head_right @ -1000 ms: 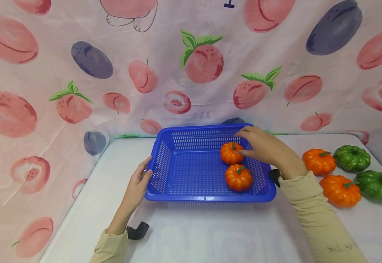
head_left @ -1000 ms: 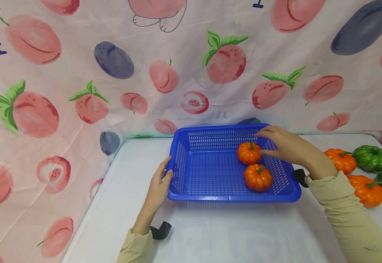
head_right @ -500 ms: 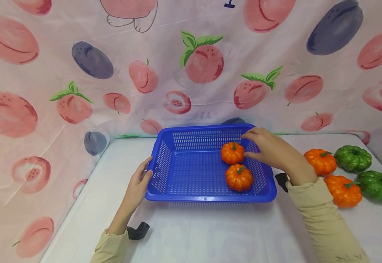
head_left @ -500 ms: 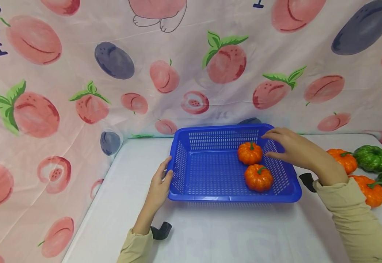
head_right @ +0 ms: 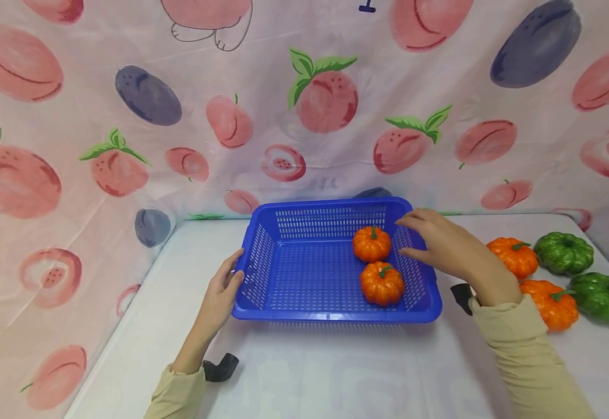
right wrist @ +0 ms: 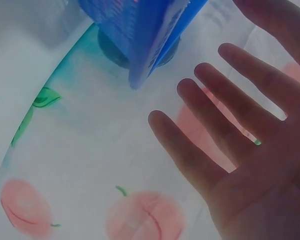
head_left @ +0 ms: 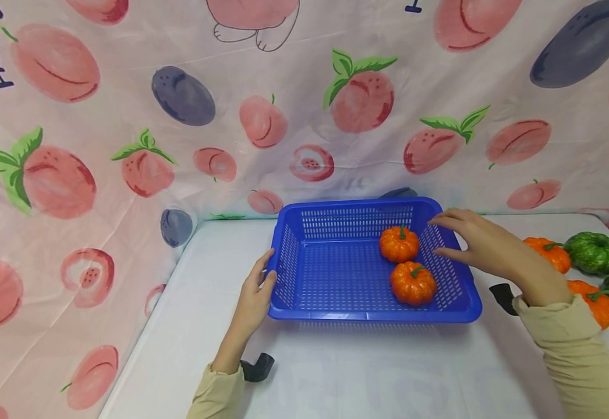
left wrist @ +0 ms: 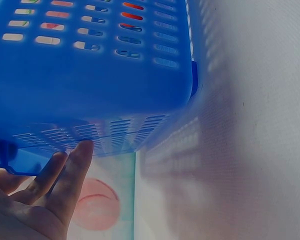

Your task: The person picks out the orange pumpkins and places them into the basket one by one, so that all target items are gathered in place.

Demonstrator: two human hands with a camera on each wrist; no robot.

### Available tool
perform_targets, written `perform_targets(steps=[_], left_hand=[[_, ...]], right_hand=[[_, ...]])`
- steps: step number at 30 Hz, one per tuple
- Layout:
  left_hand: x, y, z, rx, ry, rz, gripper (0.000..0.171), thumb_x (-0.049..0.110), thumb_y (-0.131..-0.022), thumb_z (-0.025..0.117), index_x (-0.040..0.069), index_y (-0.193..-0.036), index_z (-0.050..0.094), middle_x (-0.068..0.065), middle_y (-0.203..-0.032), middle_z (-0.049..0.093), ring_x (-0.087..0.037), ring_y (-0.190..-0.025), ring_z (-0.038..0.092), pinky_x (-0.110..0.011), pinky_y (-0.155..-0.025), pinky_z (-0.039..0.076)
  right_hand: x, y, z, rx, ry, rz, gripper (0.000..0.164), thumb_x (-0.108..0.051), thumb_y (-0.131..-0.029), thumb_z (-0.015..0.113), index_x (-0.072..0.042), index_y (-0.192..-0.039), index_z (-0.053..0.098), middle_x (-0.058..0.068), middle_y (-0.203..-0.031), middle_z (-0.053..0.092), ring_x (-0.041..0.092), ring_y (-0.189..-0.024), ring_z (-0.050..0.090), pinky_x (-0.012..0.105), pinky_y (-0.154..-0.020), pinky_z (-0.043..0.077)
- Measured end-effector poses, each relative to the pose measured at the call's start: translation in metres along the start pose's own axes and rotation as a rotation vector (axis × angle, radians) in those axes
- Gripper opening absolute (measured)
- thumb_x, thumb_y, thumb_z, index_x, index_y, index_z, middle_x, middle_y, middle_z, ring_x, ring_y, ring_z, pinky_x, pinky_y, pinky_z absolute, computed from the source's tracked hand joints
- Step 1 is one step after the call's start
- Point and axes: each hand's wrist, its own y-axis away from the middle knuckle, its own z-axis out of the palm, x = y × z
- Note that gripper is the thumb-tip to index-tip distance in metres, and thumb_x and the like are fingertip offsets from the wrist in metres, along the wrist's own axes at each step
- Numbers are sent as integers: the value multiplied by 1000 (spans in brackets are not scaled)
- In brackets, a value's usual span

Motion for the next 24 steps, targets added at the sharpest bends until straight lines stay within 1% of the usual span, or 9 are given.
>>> perform_targets(steps=[6, 14, 24], left_hand=[[0, -1, 0, 1, 6, -1, 47, 12, -106, 43, 8, -153, 36, -20, -148, 45, -39, -127, 53, -54, -100, 49], [1, 0, 0, -2, 6, -8, 48, 12, -106, 43, 9, -153, 36, -20, -149, 45, -38, -127, 53, -54, -100, 49], [0, 1, -1, -10, 3, -1, 48, 12, -106, 43, 9, -153, 36, -20, -148, 45, -38, -127, 53, -53, -99, 50]], right_hand=[[5, 5, 1, -1, 10, 18, 57, -28, -88, 76, 0, -134, 58, 27, -138, 51, 48, -130, 44, 66, -102, 39], [11, 14, 3, 7, 26, 30, 58, -26, -86, 79, 0, -133, 58, 28, -137, 51, 49, -129, 43, 68, -101, 38], [21, 23, 4, 32, 44, 20, 58, -28, -85, 79, 2, -130, 60, 28, -131, 55, 48, -124, 48, 67, -99, 41]])
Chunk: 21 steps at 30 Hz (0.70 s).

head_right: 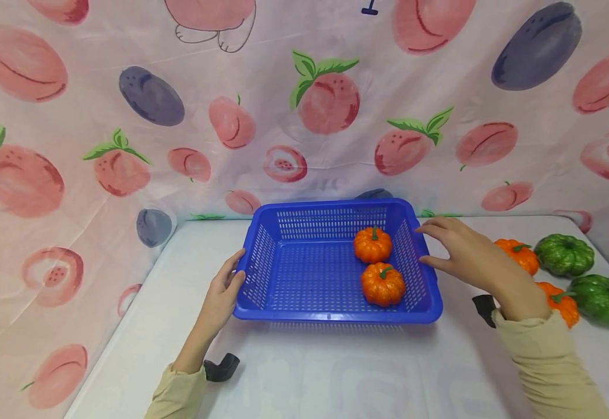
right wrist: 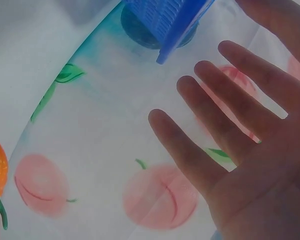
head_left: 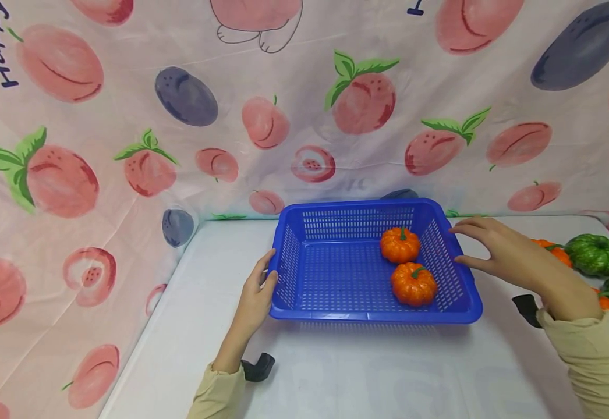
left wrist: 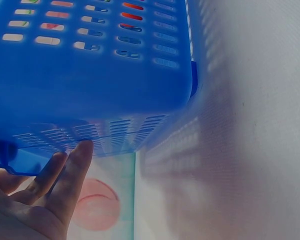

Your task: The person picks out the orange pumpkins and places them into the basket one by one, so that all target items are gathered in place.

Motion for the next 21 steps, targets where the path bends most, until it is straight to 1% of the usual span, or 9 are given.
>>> perform_targets(steps=[7, 12, 16, 19, 20, 21], left_hand=[[-2, 1, -1, 9, -2, 9, 47, 11, -106, 43, 8, -152, 37, -21, -146, 47, -38, -127, 53, -54, -99, 49], [-2, -1, 0, 1, -5, 14, 47, 12, -106, 43, 8, -153, 36, -21, -146, 46, -38, -128, 52, -54, -101, 48], [-2, -1, 1, 0, -6, 16, 47, 13, -106, 43, 8, -153, 36, -20, -148, 45, -38, -128, 52, -54, -101, 48], [-1, 0, 0, 2, -5, 15, 47, 13, -106, 42, 8, -153, 36, -20, -147, 46, -38, -128, 52, -54, -100, 48], [-1, 0, 0, 2, -6, 14, 47, 13, -106, 42, 8, -153, 36, -20, -147, 46, -38, -128, 52, -54, -100, 48], [-1, 0, 0, 3, -6, 12, 47, 12, -106, 42, 8, -153, 36, -21, -147, 46, -38, -128, 52, -54, -100, 48]], right_hand=[[6, 7, 4, 27, 3, -11, 59, -27, -84, 80, 5, -129, 59, 28, -129, 56, 48, -121, 50, 67, -97, 42], [13, 15, 6, 42, 10, -8, 60, -25, -82, 82, 6, -128, 59, 29, -128, 56, 48, -118, 50, 67, -94, 44], [16, 20, 4, 64, 7, -8, 57, -23, -81, 82, 5, -126, 61, 27, -128, 57, 47, -118, 51, 67, -93, 44], [19, 22, 2, 30, 20, 28, 58, -24, -82, 81, 3, -129, 60, 27, -130, 55, 47, -119, 50, 66, -90, 46], [20, 23, 2, 19, 29, 39, 58, -26, -83, 81, 3, -129, 60, 27, -131, 55, 46, -117, 52, 65, -88, 48], [21, 24, 1, 1, 37, 51, 59, -27, -83, 81, 2, -130, 59, 28, -131, 54, 44, -110, 56, 63, -86, 51]])
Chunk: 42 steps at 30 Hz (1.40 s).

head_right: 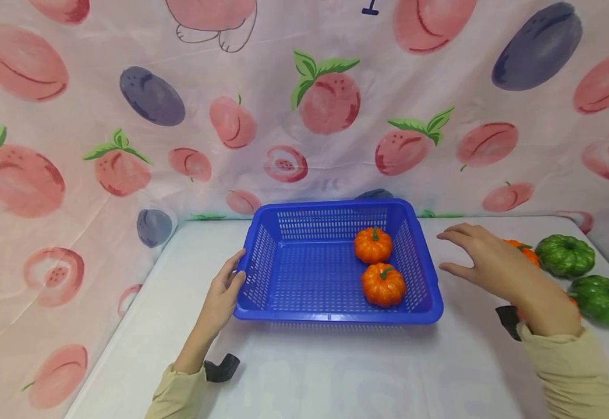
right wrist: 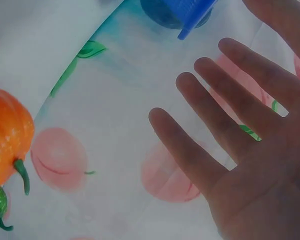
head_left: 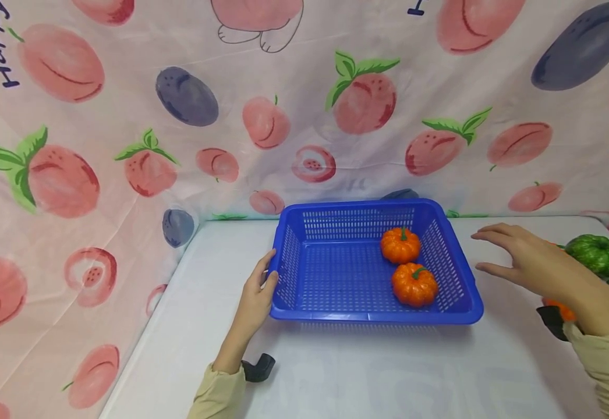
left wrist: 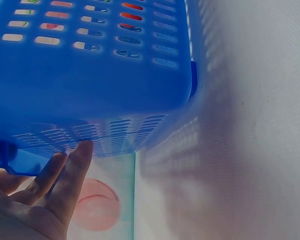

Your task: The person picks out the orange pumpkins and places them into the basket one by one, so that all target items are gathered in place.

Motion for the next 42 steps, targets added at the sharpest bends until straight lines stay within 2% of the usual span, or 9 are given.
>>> perform_targets(steps=[1, 5, 8, 10, 19, 25, 29, 38, 42], left_hand=[[0, 0, 0, 1, 0, -1, 47, 12, -106, 42, 8, -153, 36, -21, -146, 46, -39, -128, 52, -54, -101, 48], [0, 1, 0, 4, -1, -3, 47, 12, -106, 42, 8, -153, 35, -21, -146, 46, -39, -128, 52, -54, -101, 47], [0, 1, 0, 5, 1, -1, 47, 12, -106, 42, 8, -153, 36, -21, -145, 47, -38, -127, 52, -54, -100, 48], [1, 0, 0, 7, 1, 0, 47, 12, -106, 43, 8, -152, 36, -21, -145, 48, -38, -126, 53, -54, -100, 49], [0, 1, -1, 8, -4, -2, 47, 12, -106, 43, 8, -152, 37, -21, -145, 47, -38, -126, 53, -53, -99, 49], [0, 0, 0, 9, -14, -1, 47, 12, -106, 43, 8, -152, 37, -21, -146, 47, -38, -127, 53, -54, -101, 48], [-1, 0, 0, 8, -11, 6, 47, 12, -106, 43, 7, -152, 37, -21, -144, 48, -39, -127, 53, -54, -101, 48], [0, -1, 0, 13, -7, -1, 47, 12, -106, 43, 9, -152, 37, -21, -143, 49, -39, -127, 53, -54, -101, 48], [0, -2, 0, 14, -1, -4, 47, 12, -106, 43, 9, -152, 37, -21, -142, 50, -39, -127, 53, -54, -100, 48]], right_hand=[[1, 1, 0, -14, 5, 10, 60, -29, -83, 80, 2, -130, 59, 28, -132, 53, 41, -104, 58, 61, -83, 53], [7, 5, 2, -26, 5, 33, 60, -30, -83, 80, 2, -129, 60, 29, -131, 54, 41, -105, 58, 63, -88, 49], [12, 9, 5, -41, 14, 65, 61, -31, -83, 80, 4, -129, 59, 32, -130, 54, 50, -120, 48, 70, -95, 40], [15, 12, 7, -59, 21, 89, 63, -32, -83, 80, 5, -129, 59, 33, -130, 52, 52, -120, 47, 71, -96, 38], [22, 25, 12, -40, 32, 96, 56, -27, -81, 82, 6, -122, 63, 34, -125, 55, 52, -115, 48, 73, -94, 38], [29, 34, 15, 8, 32, 70, 48, -27, -81, 82, 2, -117, 66, 25, -118, 60, 43, -107, 54, 68, -89, 44], [33, 39, 16, -16, 38, 75, 47, -27, -82, 81, 2, -116, 67, 23, -118, 61, 43, -106, 54, 68, -90, 44], [41, 44, 18, -107, 58, 172, 56, -29, -79, 82, 8, -117, 64, 37, -120, 55, 54, -107, 47, 73, -91, 39], [46, 49, 20, -110, 59, 177, 57, -27, -76, 84, 7, -118, 63, 37, -119, 53, 54, -107, 47, 72, -89, 41]])
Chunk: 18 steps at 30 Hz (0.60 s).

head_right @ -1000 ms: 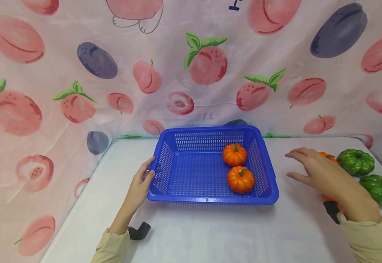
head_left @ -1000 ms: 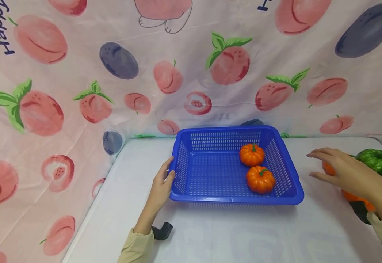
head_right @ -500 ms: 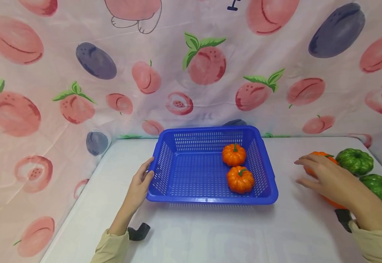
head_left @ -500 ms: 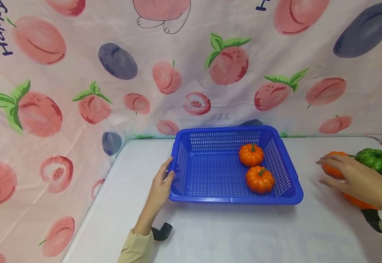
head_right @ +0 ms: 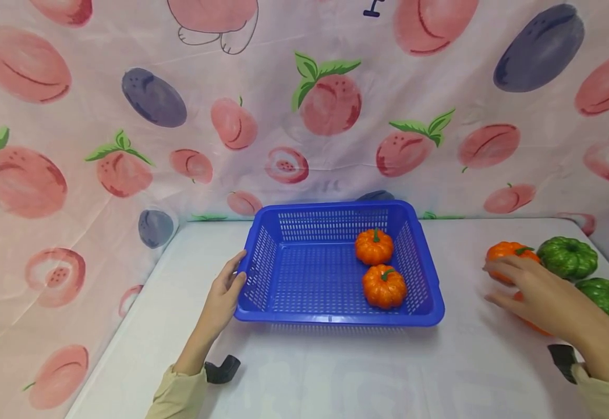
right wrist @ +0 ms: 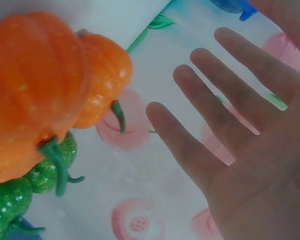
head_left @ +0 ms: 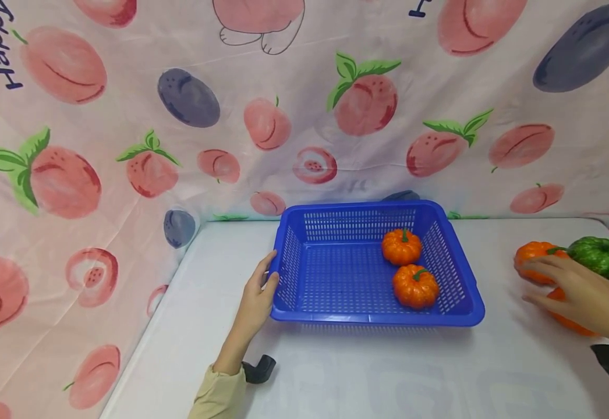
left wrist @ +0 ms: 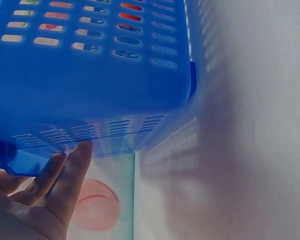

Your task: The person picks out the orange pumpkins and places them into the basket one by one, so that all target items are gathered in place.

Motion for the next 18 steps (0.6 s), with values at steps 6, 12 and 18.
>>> perform_targets(steps=[6, 12, 18], left_hand=[[0, 1, 0, -5, -3, -1, 47, 13, -106, 42, 9, -153, 37, -20, -145, 48, -38, -128, 52, -54, -101, 48], [0, 1, 0, -12, -2, 3, 47, 14, -107, 42, 8, -153, 36, -21, -144, 48, -38, -126, 54, -53, -99, 49], [0, 1, 0, -12, 6, 3, 47, 14, -107, 42, 8, -153, 36, -21, -146, 47, -38, -126, 53, -53, -99, 49]], right_hand=[[9, 5, 8, 63, 30, -51, 53, -19, -71, 88, 6, -112, 66, 35, -116, 56, 52, -104, 51, 69, -86, 45], [21, 11, 13, 59, 29, -39, 53, -18, -70, 88, 9, -109, 65, 35, -113, 56, 52, -99, 50, 68, -83, 47], [28, 16, 18, 67, 8, -13, 50, -17, -70, 87, 10, -106, 64, 35, -109, 57, 52, -97, 49, 71, -84, 43]])
